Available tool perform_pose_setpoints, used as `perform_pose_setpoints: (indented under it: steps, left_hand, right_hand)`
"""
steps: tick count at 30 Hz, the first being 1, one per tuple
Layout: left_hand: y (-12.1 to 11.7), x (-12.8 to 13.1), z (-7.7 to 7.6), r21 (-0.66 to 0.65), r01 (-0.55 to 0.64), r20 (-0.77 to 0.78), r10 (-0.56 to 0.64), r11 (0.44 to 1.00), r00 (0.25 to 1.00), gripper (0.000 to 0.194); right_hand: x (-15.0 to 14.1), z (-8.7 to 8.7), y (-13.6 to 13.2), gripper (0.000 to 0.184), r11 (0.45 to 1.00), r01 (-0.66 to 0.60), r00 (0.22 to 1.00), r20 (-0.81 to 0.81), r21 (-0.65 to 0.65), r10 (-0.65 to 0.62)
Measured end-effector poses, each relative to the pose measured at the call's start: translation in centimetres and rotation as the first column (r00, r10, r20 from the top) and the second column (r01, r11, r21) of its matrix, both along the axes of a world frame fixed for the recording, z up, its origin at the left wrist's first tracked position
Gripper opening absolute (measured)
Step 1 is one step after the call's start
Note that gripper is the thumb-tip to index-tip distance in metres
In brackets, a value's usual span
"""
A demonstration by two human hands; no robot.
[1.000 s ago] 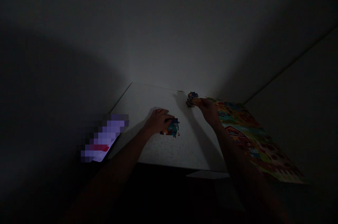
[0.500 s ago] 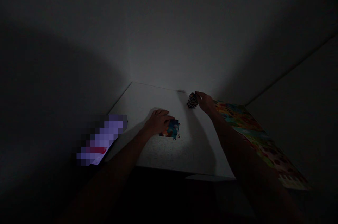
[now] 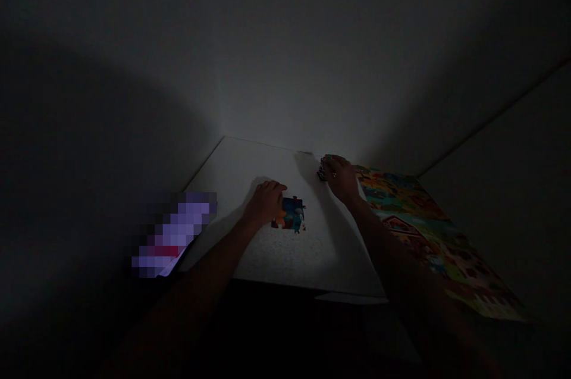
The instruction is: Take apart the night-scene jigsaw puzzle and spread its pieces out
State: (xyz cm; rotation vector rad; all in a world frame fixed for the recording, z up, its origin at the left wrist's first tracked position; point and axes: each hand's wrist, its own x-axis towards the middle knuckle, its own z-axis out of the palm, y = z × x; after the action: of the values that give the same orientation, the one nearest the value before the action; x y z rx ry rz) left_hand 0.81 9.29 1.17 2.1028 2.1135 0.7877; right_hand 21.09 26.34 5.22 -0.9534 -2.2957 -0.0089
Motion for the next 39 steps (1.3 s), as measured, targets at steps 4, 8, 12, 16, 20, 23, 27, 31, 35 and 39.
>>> perform_pose_setpoints:
  steps: [4, 8, 12, 16, 20, 23, 27, 31, 35, 39]
  left_hand:
    - [-0.4, 0.2, 0.4, 0.004, -0.05, -0.045, 0.05, 0.999, 0.998, 0.025]
    - [-0.6, 0.7, 1.0, -0.004, -0.068, -0.095, 0.067, 0.998, 0.993, 0.02]
    - [-0.7, 0.9, 1.2, 0.002, -0.08, -0.132, 0.08, 0.997, 0.988, 0.02]
    - [-0.7, 0.9, 1.2, 0.02, -0.067, -0.14, 0.069, 0.998, 0.988, 0.019]
    - [-0.6, 0.7, 1.0, 0.049, -0.036, -0.126, 0.042, 0.998, 0.991, 0.016]
    - [-0.6, 0.5, 1.0, 0.068, -0.013, -0.098, 0.019, 0.998, 0.995, 0.013]
    - [-0.7, 0.3, 0.8, 0.091, 0.024, -0.055, -0.019, 0.996, 0.998, 0.012]
    - [-0.8, 0.2, 0.6, 0.117, 0.06, -0.031, -0.057, 0.991, 0.998, 0.018]
    - [-1.0, 0.0, 0.6, 0.153, 0.114, -0.012, -0.113, 0.982, 0.993, 0.023]
    - [-1.1, -0.1, 0.6, 0.177, 0.136, 0.045, -0.146, 0.975, 0.988, 0.025]
  right_hand:
    - [-1.1, -2.6, -3.3, 0.033, 0.981, -0.166, 0.986, -0.045, -0.096, 0.162]
    - [-1.8, -5.0, -5.3, 0.028, 0.94, -0.241, 0.97, -0.074, -0.242, 0.23]
    - [-1.6, -5.7, -5.6, 0.025, 0.914, -0.297, 0.955, -0.081, -0.276, 0.286]
    - [-1.1, -5.9, -5.8, 0.037, 0.907, -0.321, 0.945, -0.029, -0.273, 0.326]
    - [-1.0, -6.2, -6.3, 0.058, 0.92, -0.278, 0.95, 0.065, -0.276, 0.307]
    - [-1.0, -6.1, -6.6, 0.064, 0.917, -0.267, 0.948, 0.088, -0.296, 0.305]
    - [-0.9, -5.7, -6.6, 0.063, 0.906, -0.271, 0.948, 0.074, -0.324, 0.31]
    - [-1.0, -5.3, -6.5, 0.061, 0.889, -0.29, 0.94, 0.069, -0.354, 0.334]
    - [-1.0, -5.1, -6.4, 0.058, 0.878, -0.315, 0.935, 0.039, -0.361, 0.352]
    - [-0.9, -4.7, -6.5, 0.048, 0.859, -0.359, 0.921, 0.013, -0.364, 0.39]
